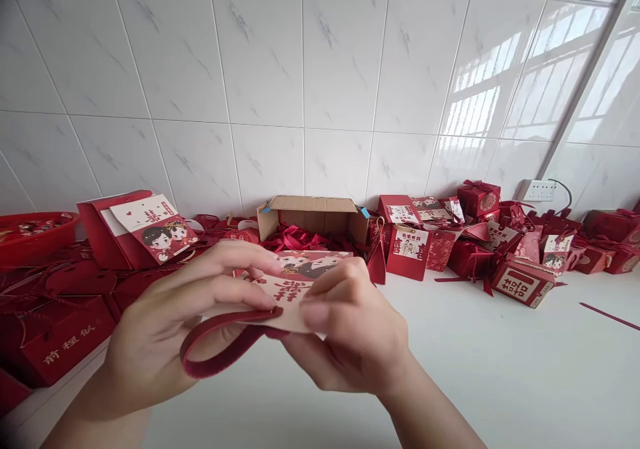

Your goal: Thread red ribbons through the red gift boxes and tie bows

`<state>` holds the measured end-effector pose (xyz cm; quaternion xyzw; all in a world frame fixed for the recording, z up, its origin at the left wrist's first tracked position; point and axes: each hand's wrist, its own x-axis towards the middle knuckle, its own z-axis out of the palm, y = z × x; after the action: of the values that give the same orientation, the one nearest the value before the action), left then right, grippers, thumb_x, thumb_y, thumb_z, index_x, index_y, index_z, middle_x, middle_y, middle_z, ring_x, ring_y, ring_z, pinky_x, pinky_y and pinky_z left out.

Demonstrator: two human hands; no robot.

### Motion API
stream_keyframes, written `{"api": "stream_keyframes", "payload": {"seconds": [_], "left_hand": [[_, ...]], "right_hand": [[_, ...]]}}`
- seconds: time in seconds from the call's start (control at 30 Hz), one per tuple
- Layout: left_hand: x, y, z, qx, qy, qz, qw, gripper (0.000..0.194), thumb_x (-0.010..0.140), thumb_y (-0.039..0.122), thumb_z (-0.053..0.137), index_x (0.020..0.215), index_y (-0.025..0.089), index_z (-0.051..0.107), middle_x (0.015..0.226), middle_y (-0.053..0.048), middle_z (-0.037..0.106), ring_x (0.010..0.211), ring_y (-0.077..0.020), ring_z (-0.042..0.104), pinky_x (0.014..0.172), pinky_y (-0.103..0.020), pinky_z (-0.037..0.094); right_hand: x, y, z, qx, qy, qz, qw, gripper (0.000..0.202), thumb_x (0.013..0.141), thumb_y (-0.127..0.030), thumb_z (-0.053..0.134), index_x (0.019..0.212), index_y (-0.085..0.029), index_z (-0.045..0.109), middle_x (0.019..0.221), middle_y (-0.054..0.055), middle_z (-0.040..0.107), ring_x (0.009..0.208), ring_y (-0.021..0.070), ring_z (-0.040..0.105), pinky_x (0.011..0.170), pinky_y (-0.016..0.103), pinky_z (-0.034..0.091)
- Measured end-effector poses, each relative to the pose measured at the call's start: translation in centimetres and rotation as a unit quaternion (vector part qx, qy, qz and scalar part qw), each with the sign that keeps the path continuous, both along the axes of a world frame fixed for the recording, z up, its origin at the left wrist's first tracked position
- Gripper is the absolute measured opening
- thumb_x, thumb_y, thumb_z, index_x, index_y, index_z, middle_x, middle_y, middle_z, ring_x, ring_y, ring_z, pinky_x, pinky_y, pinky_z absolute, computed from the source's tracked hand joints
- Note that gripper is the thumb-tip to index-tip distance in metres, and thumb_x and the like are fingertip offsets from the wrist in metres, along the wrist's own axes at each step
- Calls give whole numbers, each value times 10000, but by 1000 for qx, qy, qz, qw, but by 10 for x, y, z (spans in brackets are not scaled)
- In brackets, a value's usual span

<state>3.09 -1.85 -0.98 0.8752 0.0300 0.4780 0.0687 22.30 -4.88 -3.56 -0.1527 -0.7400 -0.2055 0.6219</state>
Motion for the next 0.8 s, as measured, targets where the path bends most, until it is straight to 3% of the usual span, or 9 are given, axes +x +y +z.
{"api": "stream_keyframes", "payload": {"seconds": [0.13,0.23,0.33,0.5,0.67,0.8], "left_hand": [[-2,3,-5,66,3,102,993,370,813,-16,537,1074,228,631,1198,-75,563,1085,-203,557,846,-323,517],[-3,5,-7,121,-1,183,976,326,822,43,561,1051,266,623,1209,-61,532,1043,-208,574,837,-350,524],[-1,6,-7,178,-24,226,957,289,810,76,596,1027,266,618,1151,-54,552,1020,-217,585,882,-390,514],[4,5,-5,185,-39,230,954,267,805,53,584,987,244,625,1161,-57,560,1034,-215,592,892,-364,517],[7,2,-7,122,-35,205,971,249,808,44,547,971,224,603,1236,-71,545,1055,-229,581,785,-348,542],[9,4,-9,58,-11,196,979,185,818,62,518,913,201,595,1248,-92,550,1056,-239,574,813,-381,538]], "right_hand": [[-2,3,1,-59,54,26,996,596,764,-82,644,1325,-205,482,806,48,577,717,185,570,554,326,536],[-2,5,1,-135,13,-2,991,431,797,-94,611,1209,-213,579,909,72,567,846,196,585,641,331,562],[-4,6,1,-136,8,0,991,307,820,-63,568,1077,-217,635,914,66,564,849,179,597,657,318,573],[-10,8,1,-65,28,-29,997,291,802,-3,552,998,-198,642,854,53,550,756,154,589,586,286,544],[-12,10,0,9,19,-70,997,280,792,1,534,972,-199,613,821,43,533,691,145,552,491,263,496],[-12,13,-3,17,14,-80,997,253,790,-13,538,957,-194,596,826,50,547,703,158,554,511,281,499]]}}
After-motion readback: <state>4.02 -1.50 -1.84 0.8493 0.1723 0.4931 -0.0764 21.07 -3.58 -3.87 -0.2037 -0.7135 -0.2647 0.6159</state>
